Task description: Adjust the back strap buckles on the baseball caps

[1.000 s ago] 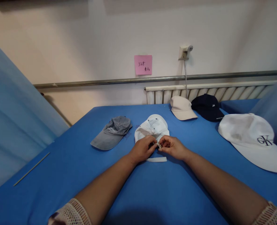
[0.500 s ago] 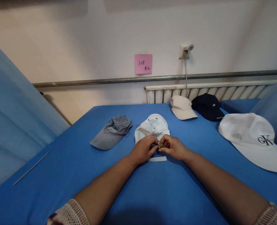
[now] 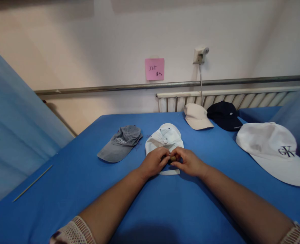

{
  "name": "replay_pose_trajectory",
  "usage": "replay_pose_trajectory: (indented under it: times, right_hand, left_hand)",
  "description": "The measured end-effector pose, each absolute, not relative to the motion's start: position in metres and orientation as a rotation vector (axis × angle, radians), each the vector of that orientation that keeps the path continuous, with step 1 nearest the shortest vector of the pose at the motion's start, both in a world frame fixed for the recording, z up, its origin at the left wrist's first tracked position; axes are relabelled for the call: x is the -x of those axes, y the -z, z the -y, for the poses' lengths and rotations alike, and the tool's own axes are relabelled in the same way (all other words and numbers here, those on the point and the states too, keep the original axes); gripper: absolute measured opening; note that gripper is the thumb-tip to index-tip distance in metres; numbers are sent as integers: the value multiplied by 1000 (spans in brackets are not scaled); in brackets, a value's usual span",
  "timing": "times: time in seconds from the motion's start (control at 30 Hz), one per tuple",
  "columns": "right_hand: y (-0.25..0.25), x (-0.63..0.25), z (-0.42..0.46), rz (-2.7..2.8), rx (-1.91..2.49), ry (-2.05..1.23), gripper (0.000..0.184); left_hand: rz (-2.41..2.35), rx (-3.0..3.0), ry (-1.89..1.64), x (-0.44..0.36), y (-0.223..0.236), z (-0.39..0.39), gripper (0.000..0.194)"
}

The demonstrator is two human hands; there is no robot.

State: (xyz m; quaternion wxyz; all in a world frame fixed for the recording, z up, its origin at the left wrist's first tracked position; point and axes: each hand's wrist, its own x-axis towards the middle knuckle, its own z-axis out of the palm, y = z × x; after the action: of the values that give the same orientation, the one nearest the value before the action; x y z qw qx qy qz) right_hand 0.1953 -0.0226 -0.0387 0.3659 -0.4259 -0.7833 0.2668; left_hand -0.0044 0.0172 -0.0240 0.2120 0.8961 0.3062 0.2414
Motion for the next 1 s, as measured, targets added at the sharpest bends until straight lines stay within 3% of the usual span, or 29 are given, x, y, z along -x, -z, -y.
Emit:
replay_pose_trajectory:
  times: [0.43, 1.0]
  right_hand:
    - [37, -184, 29, 1971, 997, -720, 23]
    - [39, -191, 25, 1971, 1049, -687, 27]
  left_hand:
    - [-741, -2475, -565, 7, 16, -14, 26]
    - [-774, -2506, -575, 7, 21, -17, 20]
